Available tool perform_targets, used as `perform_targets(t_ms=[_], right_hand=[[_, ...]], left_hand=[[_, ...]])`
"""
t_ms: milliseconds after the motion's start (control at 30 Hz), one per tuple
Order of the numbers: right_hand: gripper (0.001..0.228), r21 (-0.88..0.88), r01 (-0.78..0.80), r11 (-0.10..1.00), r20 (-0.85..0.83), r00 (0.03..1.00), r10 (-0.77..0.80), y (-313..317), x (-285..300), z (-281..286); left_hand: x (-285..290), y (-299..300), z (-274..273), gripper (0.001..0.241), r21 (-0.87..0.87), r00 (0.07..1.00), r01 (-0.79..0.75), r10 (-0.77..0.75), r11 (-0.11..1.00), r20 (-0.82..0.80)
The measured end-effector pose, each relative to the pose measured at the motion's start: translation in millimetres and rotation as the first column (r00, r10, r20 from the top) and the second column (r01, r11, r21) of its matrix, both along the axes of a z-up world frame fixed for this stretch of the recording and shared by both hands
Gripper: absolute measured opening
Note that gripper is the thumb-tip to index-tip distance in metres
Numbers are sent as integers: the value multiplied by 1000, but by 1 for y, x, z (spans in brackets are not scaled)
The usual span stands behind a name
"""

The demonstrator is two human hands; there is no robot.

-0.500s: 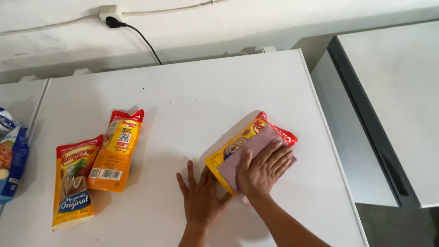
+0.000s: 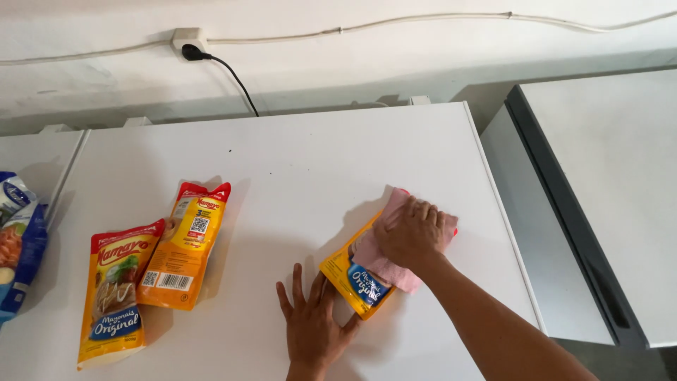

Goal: Wiping down pouches of mayonnaise and placing them onto a store shelf.

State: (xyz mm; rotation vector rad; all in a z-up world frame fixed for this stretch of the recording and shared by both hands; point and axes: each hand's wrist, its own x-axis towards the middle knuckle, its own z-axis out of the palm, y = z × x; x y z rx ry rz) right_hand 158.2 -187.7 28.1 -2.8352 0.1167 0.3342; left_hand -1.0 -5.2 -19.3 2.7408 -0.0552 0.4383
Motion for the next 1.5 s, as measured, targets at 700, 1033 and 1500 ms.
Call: perform_targets(t_ms=[700, 1033, 1500], right_hand=[[62, -120, -453, 883, 541, 716, 441, 36, -52, -9], [67, -28, -541, 840, 620, 650, 439, -1, -15, -21], [58, -46, -468, 883, 548, 727, 414, -16, -15, 0]], left_hand=[[1, 5, -6, 89, -54, 1000, 6, -5, 999, 6], [7, 1, 1, 93, -30, 984, -66, 60, 997, -165], [11, -9, 30, 92, 50, 933, -131, 141, 990, -330]])
